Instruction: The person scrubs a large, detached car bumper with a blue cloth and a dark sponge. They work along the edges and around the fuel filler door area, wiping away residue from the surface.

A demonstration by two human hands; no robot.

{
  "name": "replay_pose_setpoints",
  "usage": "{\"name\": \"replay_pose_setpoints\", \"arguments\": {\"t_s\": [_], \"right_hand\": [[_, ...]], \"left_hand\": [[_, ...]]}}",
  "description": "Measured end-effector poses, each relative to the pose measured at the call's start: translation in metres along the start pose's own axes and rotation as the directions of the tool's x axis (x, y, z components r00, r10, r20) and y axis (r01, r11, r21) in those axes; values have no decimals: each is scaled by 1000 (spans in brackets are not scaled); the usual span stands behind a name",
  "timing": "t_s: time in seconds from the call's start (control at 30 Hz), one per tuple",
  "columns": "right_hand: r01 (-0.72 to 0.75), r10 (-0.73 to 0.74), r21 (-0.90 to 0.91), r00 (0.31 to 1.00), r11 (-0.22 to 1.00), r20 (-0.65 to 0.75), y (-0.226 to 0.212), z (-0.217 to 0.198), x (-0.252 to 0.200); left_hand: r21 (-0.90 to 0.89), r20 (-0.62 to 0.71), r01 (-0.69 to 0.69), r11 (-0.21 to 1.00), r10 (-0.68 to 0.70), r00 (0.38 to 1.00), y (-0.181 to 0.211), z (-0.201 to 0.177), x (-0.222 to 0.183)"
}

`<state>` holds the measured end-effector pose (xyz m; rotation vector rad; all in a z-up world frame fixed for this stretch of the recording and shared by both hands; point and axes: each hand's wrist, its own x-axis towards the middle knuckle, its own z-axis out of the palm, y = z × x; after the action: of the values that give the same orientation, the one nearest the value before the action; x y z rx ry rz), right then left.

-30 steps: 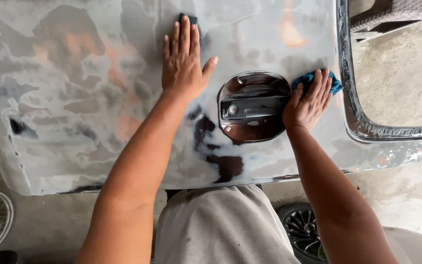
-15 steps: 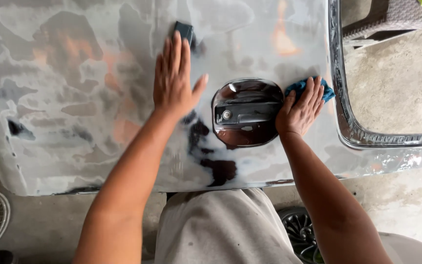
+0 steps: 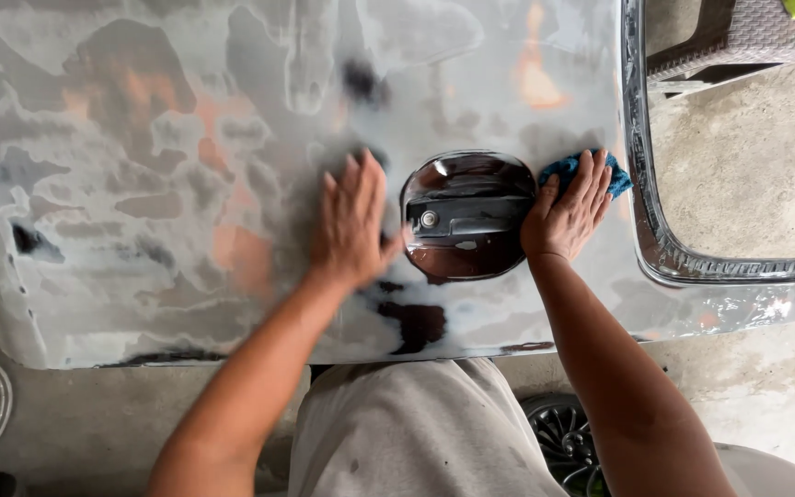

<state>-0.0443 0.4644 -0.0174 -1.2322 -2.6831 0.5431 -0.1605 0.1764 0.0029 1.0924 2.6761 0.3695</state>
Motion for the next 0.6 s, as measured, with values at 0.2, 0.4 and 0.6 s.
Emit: {"name": "replay_pose_setpoints", "arguments": {"t_s": [0.2, 0.4, 0.6], "right_hand": [[-16, 16, 3, 1000, 1000, -5, 1, 1, -1], [-22, 22, 21, 1000, 1000, 0, -1, 1, 0], [219, -221, 35, 969, 975, 109, 18, -11, 24]], "left_hand": [[-81, -44, 352, 932, -357, 933, -10, -38, 88], [-181, 81, -221, 958, 238, 968, 57, 18, 72], [23, -19, 164, 986, -164, 986, 1, -12, 105]]}}
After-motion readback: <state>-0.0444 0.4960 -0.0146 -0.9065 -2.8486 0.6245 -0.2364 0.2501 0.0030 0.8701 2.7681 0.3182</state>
